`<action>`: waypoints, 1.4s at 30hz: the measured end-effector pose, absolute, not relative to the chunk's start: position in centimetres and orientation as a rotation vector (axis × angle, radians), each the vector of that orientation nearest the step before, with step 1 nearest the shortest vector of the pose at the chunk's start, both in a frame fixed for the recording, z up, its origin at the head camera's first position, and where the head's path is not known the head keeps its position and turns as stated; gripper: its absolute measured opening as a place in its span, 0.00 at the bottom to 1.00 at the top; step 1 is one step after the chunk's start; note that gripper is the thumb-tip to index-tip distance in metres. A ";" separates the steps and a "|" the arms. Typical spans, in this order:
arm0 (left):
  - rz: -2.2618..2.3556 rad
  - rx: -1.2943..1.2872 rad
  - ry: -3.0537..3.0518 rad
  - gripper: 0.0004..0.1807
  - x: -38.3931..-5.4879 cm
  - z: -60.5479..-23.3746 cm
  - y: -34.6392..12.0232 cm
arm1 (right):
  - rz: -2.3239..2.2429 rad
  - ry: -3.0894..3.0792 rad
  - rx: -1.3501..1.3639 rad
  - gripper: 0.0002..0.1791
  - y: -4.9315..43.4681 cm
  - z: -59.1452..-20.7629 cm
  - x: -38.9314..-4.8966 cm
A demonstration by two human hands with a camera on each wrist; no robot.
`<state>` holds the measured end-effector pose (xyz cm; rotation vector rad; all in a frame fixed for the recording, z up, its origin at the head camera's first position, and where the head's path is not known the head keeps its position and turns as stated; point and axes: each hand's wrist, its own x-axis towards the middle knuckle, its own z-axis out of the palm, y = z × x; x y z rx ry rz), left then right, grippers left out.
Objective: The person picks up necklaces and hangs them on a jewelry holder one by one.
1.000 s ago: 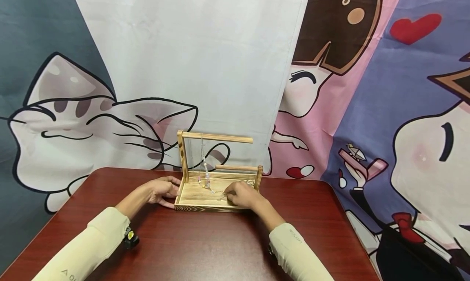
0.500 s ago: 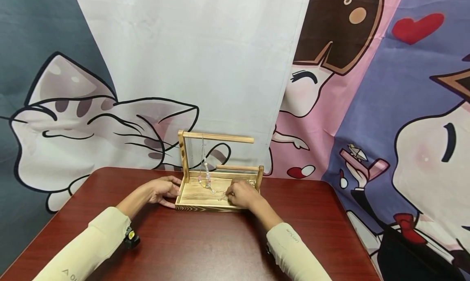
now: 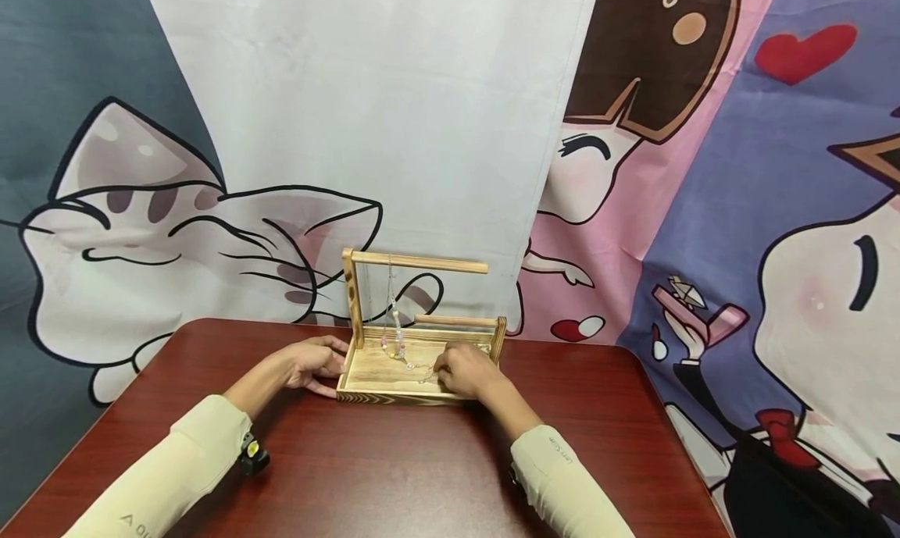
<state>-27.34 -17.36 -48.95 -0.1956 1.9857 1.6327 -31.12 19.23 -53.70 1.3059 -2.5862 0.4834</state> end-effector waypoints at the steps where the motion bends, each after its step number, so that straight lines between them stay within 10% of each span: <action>1: 1.633 -0.197 1.986 0.31 -27.4 -48.9 -17.4 | 0.456 -2.597 1.280 0.10 19.1 -53.5 -30.9; 42: 1.643 -0.187 1.968 0.32 -27.6 -49.1 -17.4 | 0.396 -2.752 0.938 0.06 18.1 -57.5 -33.4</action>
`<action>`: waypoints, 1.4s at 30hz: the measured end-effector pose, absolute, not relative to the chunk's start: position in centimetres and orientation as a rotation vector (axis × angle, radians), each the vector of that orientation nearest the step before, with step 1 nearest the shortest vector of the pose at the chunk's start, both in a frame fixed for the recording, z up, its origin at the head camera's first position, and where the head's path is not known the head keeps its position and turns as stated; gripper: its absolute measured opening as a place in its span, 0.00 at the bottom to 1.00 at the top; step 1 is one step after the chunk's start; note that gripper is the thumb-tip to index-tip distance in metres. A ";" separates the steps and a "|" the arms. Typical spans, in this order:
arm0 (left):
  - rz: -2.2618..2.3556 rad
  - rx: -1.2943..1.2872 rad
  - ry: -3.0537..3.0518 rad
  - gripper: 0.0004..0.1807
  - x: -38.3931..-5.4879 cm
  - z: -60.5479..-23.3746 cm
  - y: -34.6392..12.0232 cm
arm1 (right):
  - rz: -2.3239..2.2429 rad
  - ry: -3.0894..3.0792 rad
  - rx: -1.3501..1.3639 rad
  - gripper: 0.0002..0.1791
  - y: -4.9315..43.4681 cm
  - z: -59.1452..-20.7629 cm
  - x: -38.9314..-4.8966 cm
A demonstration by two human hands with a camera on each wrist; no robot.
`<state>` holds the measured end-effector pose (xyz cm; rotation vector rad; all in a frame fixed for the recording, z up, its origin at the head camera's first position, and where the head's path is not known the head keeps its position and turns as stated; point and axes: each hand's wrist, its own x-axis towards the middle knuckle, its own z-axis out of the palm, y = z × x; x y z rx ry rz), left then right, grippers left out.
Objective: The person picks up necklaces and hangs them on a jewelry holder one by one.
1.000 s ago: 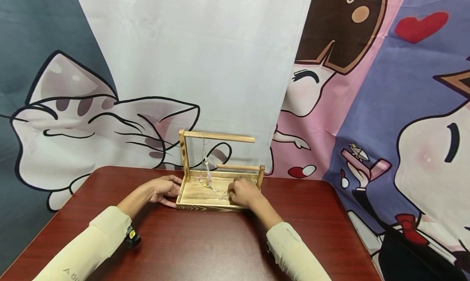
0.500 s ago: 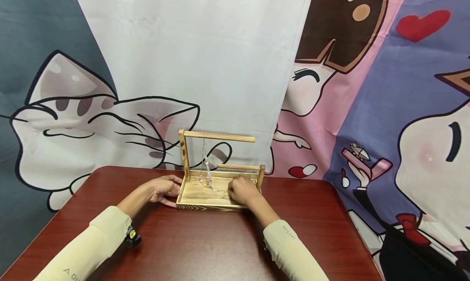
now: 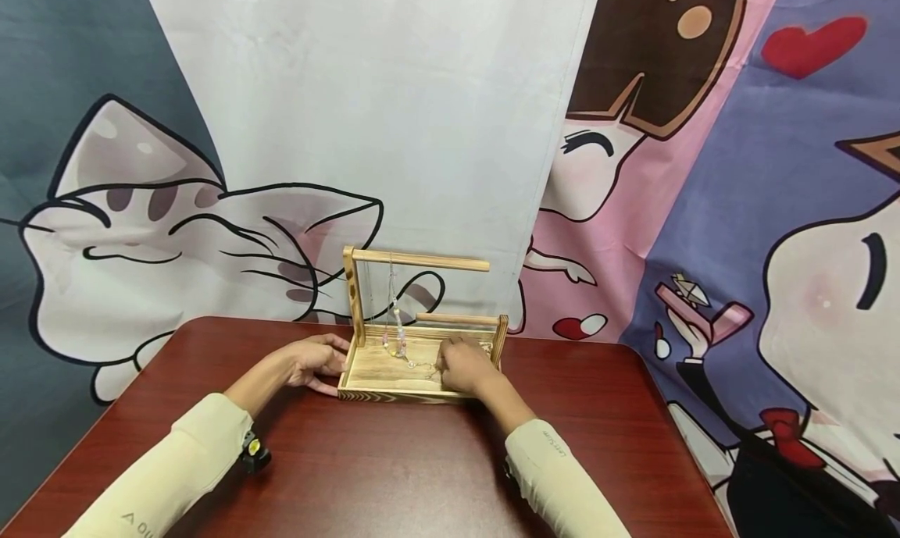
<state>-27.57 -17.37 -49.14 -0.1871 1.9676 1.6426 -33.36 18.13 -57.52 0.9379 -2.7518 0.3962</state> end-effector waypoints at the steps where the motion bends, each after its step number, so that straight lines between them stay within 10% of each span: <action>1: 1.642 -0.186 1.968 0.32 -27.6 -49.1 -17.4 | 0.463 -2.786 0.905 0.06 18.1 -57.7 -33.5; 21: 1.646 -0.199 1.961 0.32 -27.6 -49.4 -17.6 | 0.873 -3.038 0.862 0.24 18.8 -57.0 -33.9; 31: 1.650 -0.199 1.954 0.33 -27.6 -49.1 -17.5 | 0.956 -3.099 0.944 0.13 18.1 -49.8 -29.7; 42: 1.647 -0.201 1.958 0.32 -27.6 -49.0 -17.4 | 0.499 -2.911 1.057 0.08 19.9 -56.9 -34.6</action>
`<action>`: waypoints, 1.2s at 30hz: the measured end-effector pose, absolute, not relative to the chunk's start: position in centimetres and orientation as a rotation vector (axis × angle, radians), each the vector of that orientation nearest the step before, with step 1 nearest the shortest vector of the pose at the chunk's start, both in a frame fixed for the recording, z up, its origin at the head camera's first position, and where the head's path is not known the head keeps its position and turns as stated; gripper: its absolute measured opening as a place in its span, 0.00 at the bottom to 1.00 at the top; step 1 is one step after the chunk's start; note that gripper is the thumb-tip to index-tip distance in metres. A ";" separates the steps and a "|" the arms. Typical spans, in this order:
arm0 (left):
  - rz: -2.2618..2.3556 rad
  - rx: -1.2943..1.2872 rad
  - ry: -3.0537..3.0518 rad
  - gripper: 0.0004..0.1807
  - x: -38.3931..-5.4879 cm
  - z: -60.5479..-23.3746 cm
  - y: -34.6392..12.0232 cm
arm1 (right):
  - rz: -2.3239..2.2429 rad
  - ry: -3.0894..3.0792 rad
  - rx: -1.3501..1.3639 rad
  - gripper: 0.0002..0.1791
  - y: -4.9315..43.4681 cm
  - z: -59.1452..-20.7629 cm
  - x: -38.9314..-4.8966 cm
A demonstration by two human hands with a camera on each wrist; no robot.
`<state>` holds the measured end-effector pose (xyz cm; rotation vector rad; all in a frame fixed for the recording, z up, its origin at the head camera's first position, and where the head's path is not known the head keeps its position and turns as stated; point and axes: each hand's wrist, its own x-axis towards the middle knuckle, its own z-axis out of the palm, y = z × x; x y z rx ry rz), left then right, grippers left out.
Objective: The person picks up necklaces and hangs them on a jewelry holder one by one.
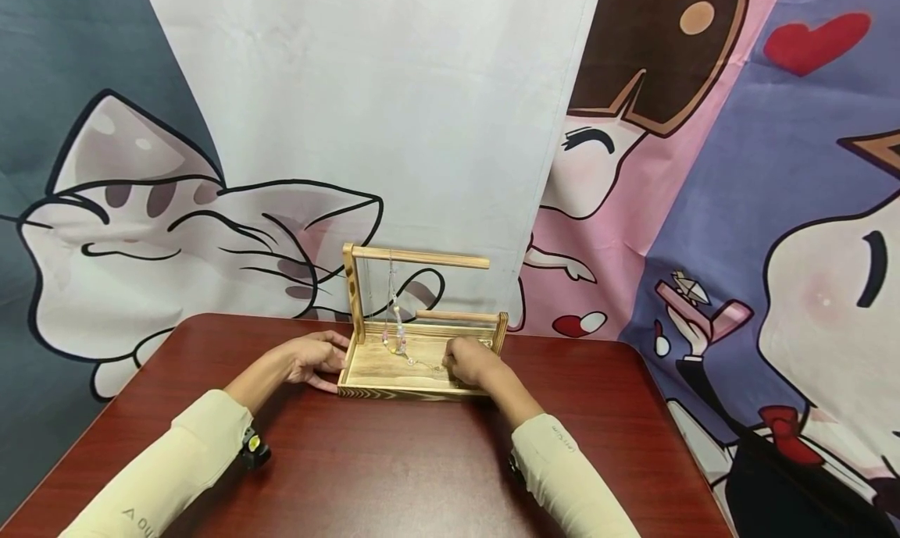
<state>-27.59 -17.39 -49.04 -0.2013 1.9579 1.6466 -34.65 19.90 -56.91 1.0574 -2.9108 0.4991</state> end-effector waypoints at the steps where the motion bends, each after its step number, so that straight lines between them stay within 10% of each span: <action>1: 1.645 -0.199 1.959 0.32 -27.6 -49.0 -17.4 | 0.485 -2.909 1.050 0.08 19.8 -57.0 -34.7; 36: 1.637 -0.201 1.961 0.32 -27.6 -48.9 -17.4 | 0.481 -3.129 0.903 0.10 16.6 -57.8 -35.0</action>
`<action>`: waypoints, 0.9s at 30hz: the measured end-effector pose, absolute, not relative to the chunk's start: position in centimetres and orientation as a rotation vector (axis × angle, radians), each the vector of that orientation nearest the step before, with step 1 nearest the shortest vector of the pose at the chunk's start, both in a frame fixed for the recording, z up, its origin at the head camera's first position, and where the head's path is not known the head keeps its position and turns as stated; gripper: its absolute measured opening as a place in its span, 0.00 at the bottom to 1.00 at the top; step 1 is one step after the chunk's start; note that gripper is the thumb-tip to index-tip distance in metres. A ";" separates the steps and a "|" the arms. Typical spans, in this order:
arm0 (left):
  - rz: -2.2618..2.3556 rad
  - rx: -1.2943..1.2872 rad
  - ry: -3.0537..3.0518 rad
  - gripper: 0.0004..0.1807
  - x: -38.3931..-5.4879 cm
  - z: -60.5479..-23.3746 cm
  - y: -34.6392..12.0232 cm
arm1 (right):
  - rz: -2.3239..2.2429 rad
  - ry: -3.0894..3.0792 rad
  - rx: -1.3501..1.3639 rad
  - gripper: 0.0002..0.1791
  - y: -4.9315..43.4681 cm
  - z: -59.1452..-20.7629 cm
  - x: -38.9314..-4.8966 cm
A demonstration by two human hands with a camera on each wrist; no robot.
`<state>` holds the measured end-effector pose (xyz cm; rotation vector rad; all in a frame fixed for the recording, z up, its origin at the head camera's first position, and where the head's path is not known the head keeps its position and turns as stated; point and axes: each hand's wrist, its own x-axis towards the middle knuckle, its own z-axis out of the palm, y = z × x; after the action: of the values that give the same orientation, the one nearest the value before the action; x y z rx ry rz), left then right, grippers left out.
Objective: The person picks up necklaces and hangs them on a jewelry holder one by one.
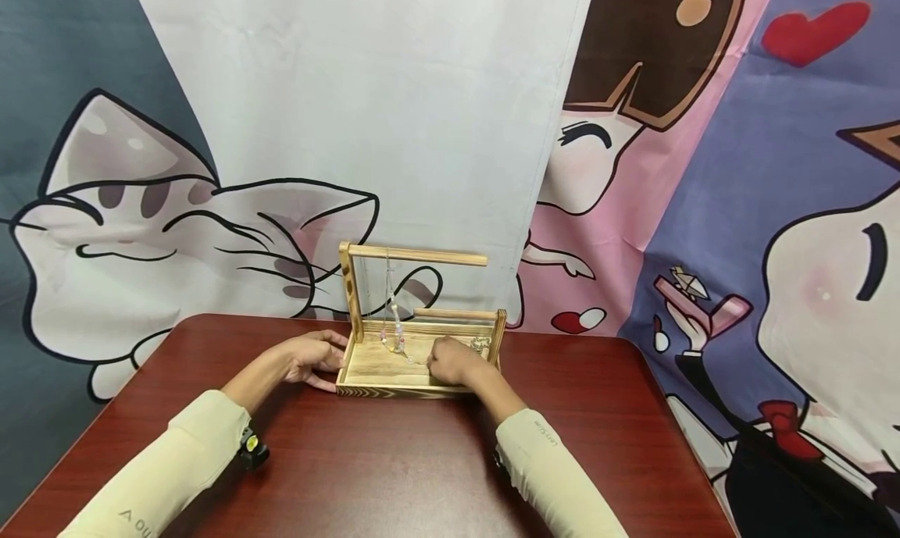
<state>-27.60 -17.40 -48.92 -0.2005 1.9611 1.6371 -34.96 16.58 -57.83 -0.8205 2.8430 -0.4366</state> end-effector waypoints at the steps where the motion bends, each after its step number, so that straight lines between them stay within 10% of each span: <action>1: 1.637 -0.200 1.961 0.32 -27.6 -48.9 -17.4 | -0.456 2.837 -0.824 0.10 16.7 -57.8 -35.0; 11: 1.642 -0.194 1.958 0.32 -27.6 -49.0 -17.5 | -0.796 2.745 -0.702 0.20 16.9 -55.2 -33.7; 27: 1.646 -0.193 1.955 0.33 -27.5 -48.9 -17.5 | -1.261 2.448 -0.851 0.06 16.8 -50.7 -30.7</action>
<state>-27.49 -17.48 -48.90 -0.1934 1.9551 1.6461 -30.67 16.77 -50.70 -0.8512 2.4477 -1.2614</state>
